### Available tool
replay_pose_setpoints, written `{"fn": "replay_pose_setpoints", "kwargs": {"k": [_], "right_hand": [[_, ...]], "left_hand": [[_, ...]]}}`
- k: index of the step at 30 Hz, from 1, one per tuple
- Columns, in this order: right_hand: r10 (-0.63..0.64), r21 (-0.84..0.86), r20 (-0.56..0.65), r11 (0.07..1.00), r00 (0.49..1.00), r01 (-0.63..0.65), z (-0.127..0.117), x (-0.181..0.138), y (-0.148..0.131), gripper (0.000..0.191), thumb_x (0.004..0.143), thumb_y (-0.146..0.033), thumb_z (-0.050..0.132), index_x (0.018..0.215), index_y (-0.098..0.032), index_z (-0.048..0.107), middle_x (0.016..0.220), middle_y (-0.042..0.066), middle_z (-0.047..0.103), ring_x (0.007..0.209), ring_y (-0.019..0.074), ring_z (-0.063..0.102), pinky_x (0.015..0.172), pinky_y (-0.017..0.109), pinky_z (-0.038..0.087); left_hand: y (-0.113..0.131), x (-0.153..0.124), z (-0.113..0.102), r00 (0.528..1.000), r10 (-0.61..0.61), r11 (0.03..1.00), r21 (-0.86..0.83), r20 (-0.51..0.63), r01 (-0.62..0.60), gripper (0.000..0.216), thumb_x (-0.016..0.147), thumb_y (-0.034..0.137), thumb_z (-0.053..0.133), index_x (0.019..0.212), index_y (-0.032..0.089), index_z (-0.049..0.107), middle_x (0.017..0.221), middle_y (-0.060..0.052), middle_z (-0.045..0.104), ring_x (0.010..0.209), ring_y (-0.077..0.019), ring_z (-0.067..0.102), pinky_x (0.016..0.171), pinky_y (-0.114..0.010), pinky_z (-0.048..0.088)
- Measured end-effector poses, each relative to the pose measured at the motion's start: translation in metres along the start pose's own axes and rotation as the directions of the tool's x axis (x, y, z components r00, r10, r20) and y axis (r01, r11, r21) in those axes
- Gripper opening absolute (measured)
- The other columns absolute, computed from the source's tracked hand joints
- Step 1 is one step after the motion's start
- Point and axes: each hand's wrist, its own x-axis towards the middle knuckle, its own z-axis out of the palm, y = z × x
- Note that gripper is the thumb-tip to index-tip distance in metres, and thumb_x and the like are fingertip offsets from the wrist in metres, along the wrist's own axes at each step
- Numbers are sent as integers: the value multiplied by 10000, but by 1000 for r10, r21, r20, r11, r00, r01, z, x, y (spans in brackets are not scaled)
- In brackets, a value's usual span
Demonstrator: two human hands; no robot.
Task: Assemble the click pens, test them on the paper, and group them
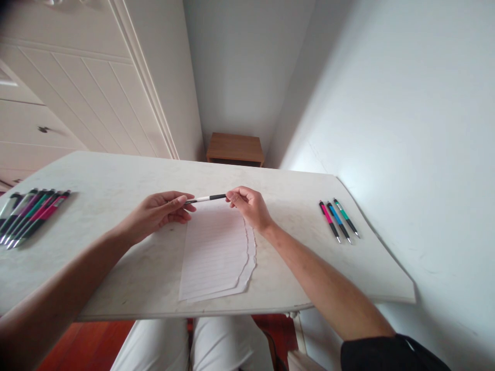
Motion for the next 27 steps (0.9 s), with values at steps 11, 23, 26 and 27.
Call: {"fn": "replay_pose_setpoints", "kwargs": {"k": [11,23,26,27], "right_hand": [[11,-39,3,999,1000,-11,-1,-1,-2,383,811,-545,670,713,-176,664,711,41,663,664,155,599,647,293,476],[60,87,73,994,996,-66,-1,-1,-8,330,828,-468,667,672,-177,674,693,22,663,667,143,598,690,301,488],[90,127,74,987,993,-99,0,0,-5,365,824,-513,663,691,-175,686,719,38,691,675,150,620,704,310,499],[111,147,70,982,991,-120,1,1,-3,392,822,-547,654,707,-174,690,728,46,702,681,155,629,706,313,503]], "left_hand": [[-6,2,3,936,331,889,375,-123,-265,375,726,446,761,962,154,758,687,-60,731,632,-179,673,666,-309,562],[-11,2,2,660,751,510,662,-30,-550,148,830,253,667,924,228,778,843,-18,771,772,-161,710,751,-266,562],[-11,2,2,693,720,516,688,-25,-510,161,842,279,658,944,221,769,854,-27,766,789,-164,704,767,-272,557],[-12,2,1,704,709,525,691,-32,-497,163,842,288,660,944,219,766,866,-31,765,797,-167,702,772,-277,555]]}}
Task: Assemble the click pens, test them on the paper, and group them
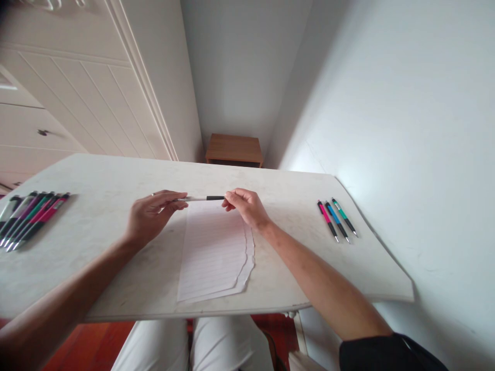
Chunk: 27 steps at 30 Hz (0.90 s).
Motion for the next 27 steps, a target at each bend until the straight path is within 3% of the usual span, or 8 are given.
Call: {"fn": "replay_pose_setpoints", "kwargs": {"k": [3,7,13,17,19,22,27], "right_hand": [[62,58,-34,997,997,-60,0,3,6,500,822,-651,593,743,-169,700,748,70,722,692,164,647,700,315,507],[45,2,-20,999,999,-45,-2,3,10,549,853,-670,533,750,-164,721,790,82,723,708,157,640,701,305,493],[-82,-217,134,970,988,109,0,-2,4,361,862,-514,630,804,-175,741,833,67,721,804,182,650,753,322,489],[-238,-318,228,898,944,304,5,-3,4,216,856,-400,672,821,-203,753,946,73,727,921,203,663,870,364,493],[-279,-344,243,871,929,351,7,-4,2,172,840,-359,698,911,-214,757,1001,78,729,977,212,657,923,387,485],[-276,-327,256,877,927,351,11,-7,-4,286,826,-342,717,1083,-217,726,1054,83,728,993,213,655,924,392,493],[-189,-238,278,936,942,259,20,-15,-13,320,814,-383,726,1072,-194,729,879,42,735,782,162,657,808,337,518]], "left_hand": [[-1,-1,0,997,-78,996,-47,19,79,177,827,310,680,948,203,753,854,-41,759,797,-176,702,776,-296,554],[4,0,3,963,-265,916,-299,54,268,344,744,358,763,1010,153,690,768,-40,739,675,-178,703,668,-306,574],[15,8,-3,910,-414,744,-564,35,359,372,642,291,851,899,144,625,655,-12,707,603,-167,691,542,-248,538],[16,12,-7,867,-489,612,-671,95,419,390,609,273,871,902,148,647,786,-42,749,652,-162,705,538,-225,532],[18,12,-7,856,-500,575,-689,130,441,406,596,267,879,918,152,659,821,-46,757,633,-154,701,529,-221,529],[21,10,-5,869,-468,584,-682,160,440,368,608,260,876,896,147,678,757,-32,745,590,-149,690,510,-219,523],[27,5,0,882,-399,634,-619,252,463,381,662,293,849,967,124,696,670,-45,728,559,-175,686,487,-246,526]]}}
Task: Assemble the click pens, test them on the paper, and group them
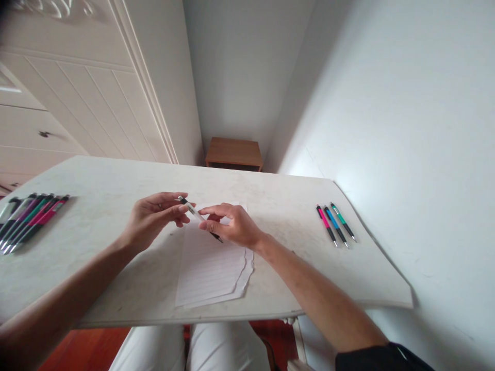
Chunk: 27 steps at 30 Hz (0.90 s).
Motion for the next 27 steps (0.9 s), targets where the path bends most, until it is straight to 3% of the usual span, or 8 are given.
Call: {"fn": "replay_pose_setpoints", "kwargs": {"k": [4,8,11,14,18,23,27], "right_hand": [[111,131,68,984,991,-119,3,-2,-3,488,779,-371,757,1212,-169,655,703,-12,667,651,129,601,659,284,501],[201,309,130,922,971,-232,3,0,-5,611,797,-344,736,1335,-142,528,711,-4,675,648,125,608,605,257,494],[229,461,137,846,964,-266,1,1,-7,631,815,-342,713,1359,-158,450,766,20,720,622,124,615,590,259,505],[237,605,93,758,967,-244,-3,3,-9,519,818,-340,698,1267,-205,478,803,21,729,635,140,648,608,279,520],[286,754,0,629,958,-188,-11,7,-6,265,761,-242,670,1003,-215,565,822,0,701,717,165,664,711,337,539],[384,887,-113,455,916,-81,-21,12,0,220,660,-108,554,850,-214,579,675,-38,563,595,125,531,665,318,483],[396,911,-180,412,901,1,-32,11,-2,99,782,-246,540,824,-213,623,588,-40,439,505,121,384,562,305,401]], "left_hand": [[0,-3,5,999,-23,999,47,23,22,460,675,329,841,1043,111,673,676,-50,731,550,-176,682,501,-259,535],[2,-4,9,1000,-2,998,66,-2,2,648,690,356,832,1235,140,556,736,-41,743,558,-170,681,508,-256,529],[2,-4,11,1000,14,995,98,7,-14,665,721,411,801,1260,148,513,812,-71,753,579,-181,688,507,-264,522],[-1,-3,11,999,30,985,169,26,-33,501,779,473,730,1117,130,594,833,-97,748,587,-177,682,503,-262,503],[-14,1,3,997,37,941,333,61,-55,379,817,485,670,979,142,658,833,-83,738,636,-175,678,522,-258,493],[-25,7,-8,985,116,735,656,131,-174,248,846,402,607,924,190,710,863,-55,735,765,-197,671,688,-304,516],[-22,7,-11,962,194,613,743,191,-271,228,851,351,562,909,193,715,867,-48,717,719,-179,637,709,-309,505]]}}
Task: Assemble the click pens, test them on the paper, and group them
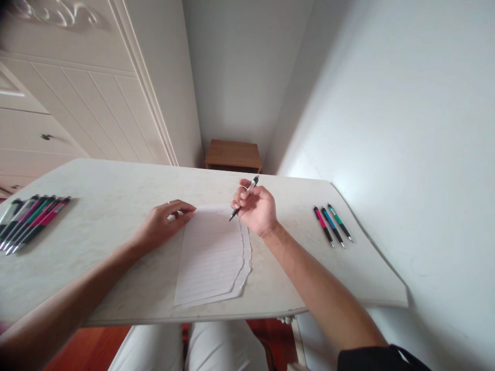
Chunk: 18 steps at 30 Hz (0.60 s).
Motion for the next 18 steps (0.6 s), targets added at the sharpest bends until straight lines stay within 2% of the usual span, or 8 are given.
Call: {"fn": "replay_pose_setpoints", "kwargs": {"k": [2,4,6,9,14,18], "right_hand": [[-27,-21,22,999,999,28,-1,-1,-6,258,860,-434,520,794,-214,636,582,-29,432,511,127,384,554,312,392],[-62,-72,39,995,997,65,-2,-2,-9,430,868,-600,495,701,-221,615,561,-25,416,503,128,376,545,317,383],[-92,-120,43,988,995,97,-3,-2,-11,529,850,-682,478,600,-225,566,530,-27,381,484,124,350,533,316,370],[-116,-127,21,985,993,118,-5,-1,-11,560,856,-684,453,548,-226,552,511,-31,342,471,117,310,516,306,356],[-143,-90,-49,986,989,138,-10,2,-12,471,878,-589,445,611,-244,621,506,-36,331,469,123,292,509,302,356],[-192,-137,-71,974,979,182,-12,4,-12,508,873,-654,439,639,-245,628,506,-37,340,467,124,306,513,306,368]], "left_hand": [[1,0,-1,1000,16,999,28,1,-16,225,849,337,552,904,191,714,866,-50,710,711,-174,626,713,-308,502],[0,-1,-1,1000,26,999,42,8,-26,224,853,326,542,911,192,712,885,-53,706,736,-177,627,724,-307,500],[-2,-1,0,999,35,998,53,18,-36,221,859,318,536,923,195,708,907,-55,702,763,-180,628,734,-305,498],[-5,-2,2,998,48,996,75,35,-50,213,867,313,533,931,200,702,934,-56,697,801,-186,627,756,-308,494],[-7,-2,2,996,67,993,93,55,-72,210,869,307,527,935,202,696,974,-62,699,844,-198,625,777,-315,490],[-7,-2,1,995,85,992,84,57,-90,204,866,305,527,928,205,694,975,-63,698,864,-202,628,811,-319,495]]}}
